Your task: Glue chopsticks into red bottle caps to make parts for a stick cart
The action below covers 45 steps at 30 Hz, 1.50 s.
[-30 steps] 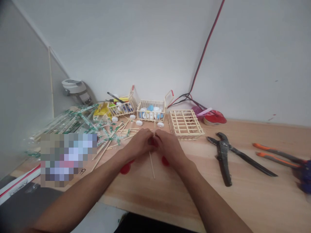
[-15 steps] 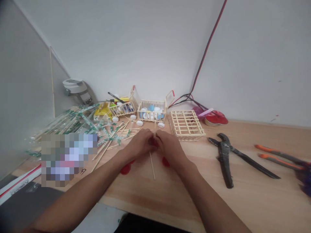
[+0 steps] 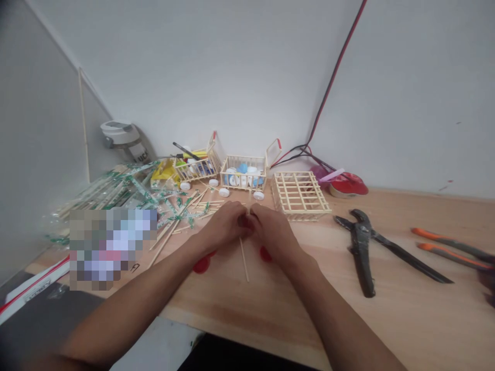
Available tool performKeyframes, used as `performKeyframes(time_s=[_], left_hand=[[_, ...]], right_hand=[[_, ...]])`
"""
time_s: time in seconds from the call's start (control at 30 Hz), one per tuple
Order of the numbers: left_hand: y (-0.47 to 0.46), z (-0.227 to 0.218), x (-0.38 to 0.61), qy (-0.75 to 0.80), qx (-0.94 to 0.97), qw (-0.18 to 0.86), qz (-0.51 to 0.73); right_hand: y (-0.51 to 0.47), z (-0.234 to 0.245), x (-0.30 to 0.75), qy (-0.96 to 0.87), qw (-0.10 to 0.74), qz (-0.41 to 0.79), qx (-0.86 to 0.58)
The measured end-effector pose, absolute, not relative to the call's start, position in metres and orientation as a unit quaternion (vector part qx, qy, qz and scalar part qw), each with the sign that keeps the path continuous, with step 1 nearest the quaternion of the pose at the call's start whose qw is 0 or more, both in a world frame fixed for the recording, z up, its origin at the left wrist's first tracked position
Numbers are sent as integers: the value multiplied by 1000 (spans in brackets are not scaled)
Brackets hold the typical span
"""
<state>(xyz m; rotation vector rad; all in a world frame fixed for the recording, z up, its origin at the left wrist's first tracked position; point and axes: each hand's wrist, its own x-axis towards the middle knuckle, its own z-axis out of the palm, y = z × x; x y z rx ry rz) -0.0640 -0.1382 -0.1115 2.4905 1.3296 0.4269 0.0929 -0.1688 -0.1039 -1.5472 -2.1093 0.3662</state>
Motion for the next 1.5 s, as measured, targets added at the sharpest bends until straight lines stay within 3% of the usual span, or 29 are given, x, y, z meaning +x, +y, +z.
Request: performKeyframes(time_s=[1.5], left_hand=[[-137,-115,-66,438,872,135,172]], right_hand=[[-168,-108,94,-775,255,124,-565]])
